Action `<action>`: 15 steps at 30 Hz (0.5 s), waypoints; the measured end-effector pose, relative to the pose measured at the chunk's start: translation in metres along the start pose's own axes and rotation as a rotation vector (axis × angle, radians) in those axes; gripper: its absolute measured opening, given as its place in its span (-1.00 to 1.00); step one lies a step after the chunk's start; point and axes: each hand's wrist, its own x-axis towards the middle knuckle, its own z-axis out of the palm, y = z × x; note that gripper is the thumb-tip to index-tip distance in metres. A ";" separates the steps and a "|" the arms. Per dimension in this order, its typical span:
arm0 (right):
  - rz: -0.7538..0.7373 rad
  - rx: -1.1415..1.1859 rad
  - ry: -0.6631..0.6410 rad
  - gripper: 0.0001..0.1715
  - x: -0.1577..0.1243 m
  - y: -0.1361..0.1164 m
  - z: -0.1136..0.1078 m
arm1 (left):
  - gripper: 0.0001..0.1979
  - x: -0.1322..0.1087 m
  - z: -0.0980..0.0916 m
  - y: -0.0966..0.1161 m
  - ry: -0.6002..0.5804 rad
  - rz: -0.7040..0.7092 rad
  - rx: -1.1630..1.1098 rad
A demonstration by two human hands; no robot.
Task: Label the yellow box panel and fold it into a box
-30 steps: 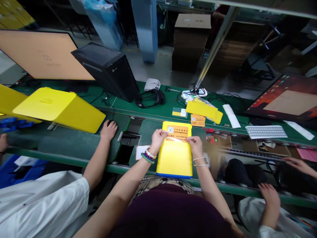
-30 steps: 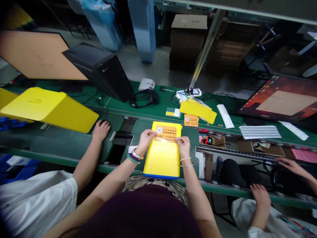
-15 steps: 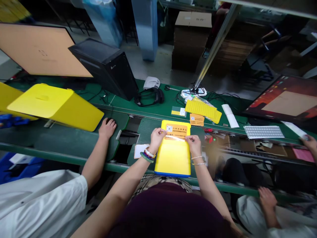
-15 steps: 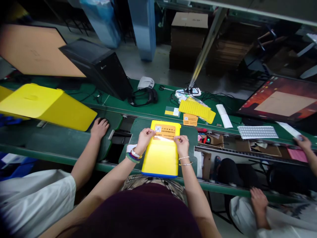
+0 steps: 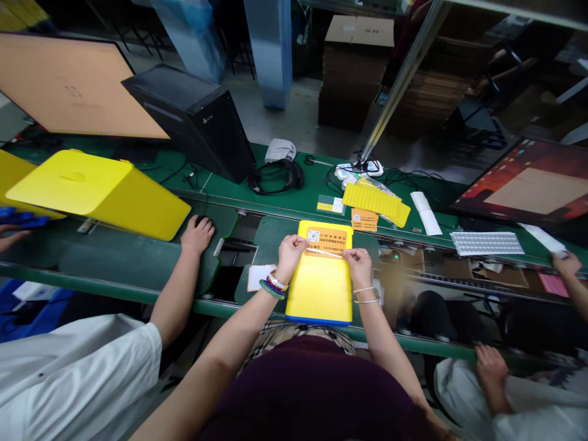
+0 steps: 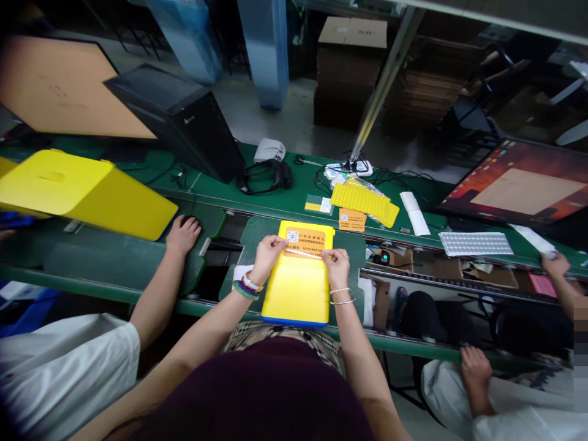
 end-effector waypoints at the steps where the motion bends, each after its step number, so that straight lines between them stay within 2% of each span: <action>1: -0.007 -0.007 0.003 -0.78 0.000 0.000 0.000 | -0.80 0.000 0.000 0.000 -0.001 0.005 0.002; 10: -0.066 -0.100 0.022 -0.77 -0.003 -0.002 0.001 | -0.81 0.000 0.003 -0.007 0.025 0.043 0.081; 12: -0.082 -0.129 0.019 -0.77 -0.005 -0.004 0.001 | -0.82 -0.002 0.003 -0.006 0.020 0.086 0.180; 15: -0.130 -0.261 -0.005 -0.76 -0.006 -0.008 -0.002 | -0.83 -0.007 -0.001 0.002 -0.013 0.223 0.476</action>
